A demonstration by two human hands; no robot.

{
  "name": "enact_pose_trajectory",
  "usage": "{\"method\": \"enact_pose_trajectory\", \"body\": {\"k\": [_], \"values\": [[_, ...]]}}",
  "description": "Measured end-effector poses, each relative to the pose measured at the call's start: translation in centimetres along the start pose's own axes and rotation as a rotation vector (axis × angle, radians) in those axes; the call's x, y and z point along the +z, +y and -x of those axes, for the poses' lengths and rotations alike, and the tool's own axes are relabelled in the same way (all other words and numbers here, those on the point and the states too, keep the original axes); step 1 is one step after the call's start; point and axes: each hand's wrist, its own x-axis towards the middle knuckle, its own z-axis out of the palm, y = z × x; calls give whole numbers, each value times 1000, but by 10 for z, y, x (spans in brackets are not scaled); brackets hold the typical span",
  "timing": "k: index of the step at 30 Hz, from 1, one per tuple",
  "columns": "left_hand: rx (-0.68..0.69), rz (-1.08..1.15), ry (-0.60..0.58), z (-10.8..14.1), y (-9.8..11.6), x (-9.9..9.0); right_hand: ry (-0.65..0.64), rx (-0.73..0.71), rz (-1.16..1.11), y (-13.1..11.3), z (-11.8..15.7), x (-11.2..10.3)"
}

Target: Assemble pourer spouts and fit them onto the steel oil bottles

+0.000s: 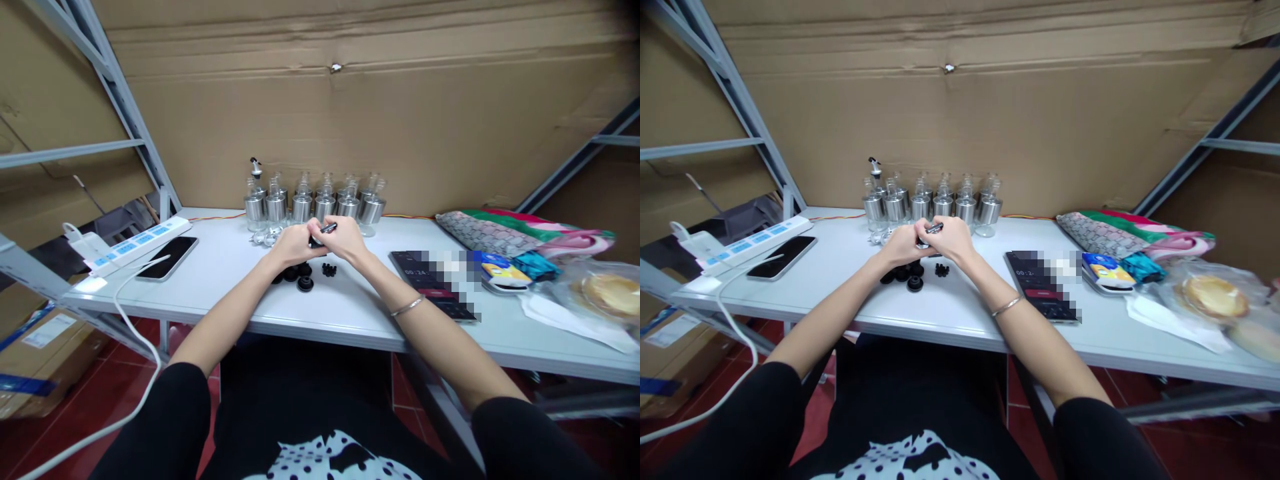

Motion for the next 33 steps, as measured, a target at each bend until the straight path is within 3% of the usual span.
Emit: {"method": "enact_pose_trajectory", "body": {"k": [3,9,18,29,33], "values": [[23,-78,12,1,1,-2,-45,3,104,-6,0,-4],[1,-216,35,2,0,-2,11,-57,351,-15,2,-6],[248,-315,208,1,-10,6,-185,-91,562,-25,8,-9],[579,-270,490,-1,-14,7,-123,-147,181,-17,11,0],[609,-269,512,-1,-13,7,-57,-218,-10,-12,12,4]]}}
